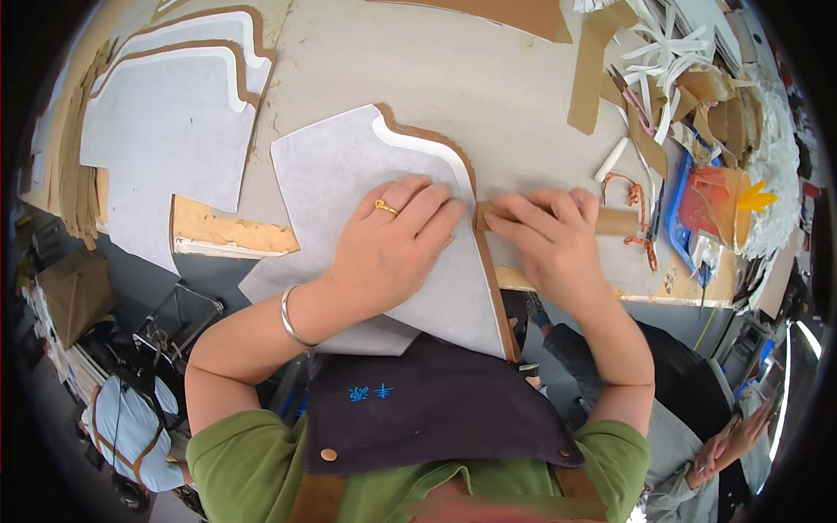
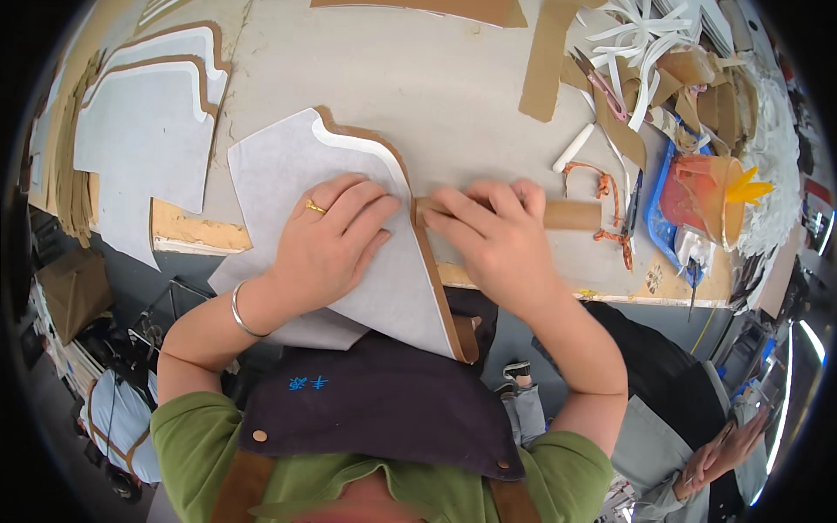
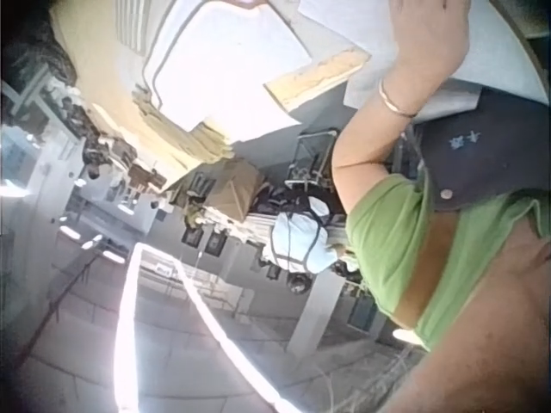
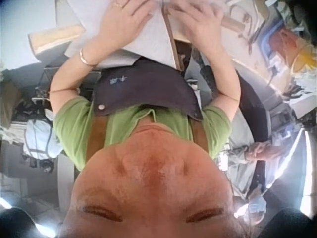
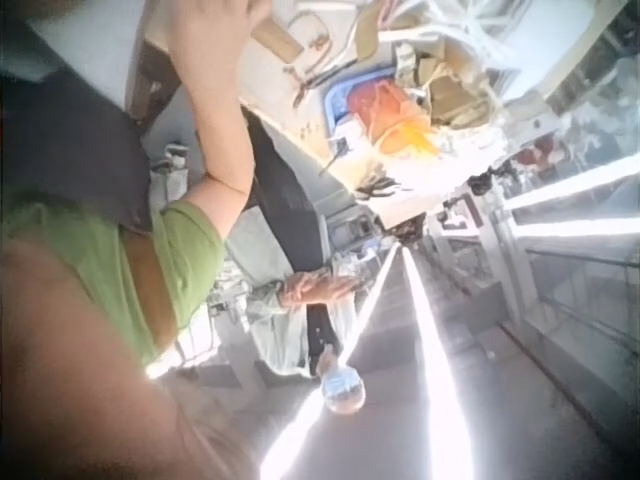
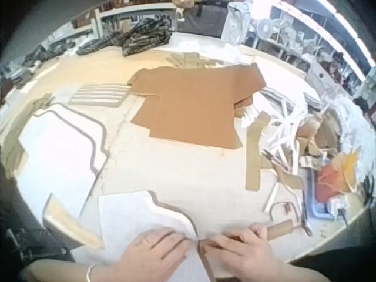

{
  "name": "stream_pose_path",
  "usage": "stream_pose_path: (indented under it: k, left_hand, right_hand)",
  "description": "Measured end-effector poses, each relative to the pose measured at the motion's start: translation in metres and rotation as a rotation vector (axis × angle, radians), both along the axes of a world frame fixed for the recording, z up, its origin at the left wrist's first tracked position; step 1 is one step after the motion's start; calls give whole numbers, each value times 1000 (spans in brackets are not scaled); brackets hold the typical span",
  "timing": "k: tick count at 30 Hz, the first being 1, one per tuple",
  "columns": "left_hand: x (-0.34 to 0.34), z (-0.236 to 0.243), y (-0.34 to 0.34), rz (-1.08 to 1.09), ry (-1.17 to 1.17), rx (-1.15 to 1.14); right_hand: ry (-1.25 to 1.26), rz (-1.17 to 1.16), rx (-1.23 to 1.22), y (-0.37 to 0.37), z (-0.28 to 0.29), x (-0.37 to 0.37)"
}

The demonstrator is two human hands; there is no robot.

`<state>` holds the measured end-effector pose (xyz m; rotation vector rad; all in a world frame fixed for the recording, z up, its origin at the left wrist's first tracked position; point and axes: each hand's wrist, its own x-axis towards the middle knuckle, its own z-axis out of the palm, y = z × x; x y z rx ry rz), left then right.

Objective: The worker is preparing leather bag components by gluing and pressing edges.

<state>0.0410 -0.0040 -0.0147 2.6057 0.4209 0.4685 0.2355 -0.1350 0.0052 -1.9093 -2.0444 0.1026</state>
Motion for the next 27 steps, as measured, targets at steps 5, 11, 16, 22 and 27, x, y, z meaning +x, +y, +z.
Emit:
stream_pose_path:
  k: [5, 11, 16, 22, 27]
  left_hand:
    - [-2, 0, 0, 3, 30, 54]
    - [-2, 3, 1, 10, 60, 172]
    - [-4, 2, 2, 13, 76, 158]
    - [-4, 4, 4, 8, 100, 168]
    - [-4, 1, 4, 6, 100, 167]
  right_hand:
    - [-19, -43, 10, 1, 2, -8]
    - [-59, -44, 47, 14, -2, -4]
    - [-37, -47, 31, 24, -1, -2]
    - [-42, -40, 10, 31, -1, 1]
    - [-55, -55, -13, 19, 5, 1]
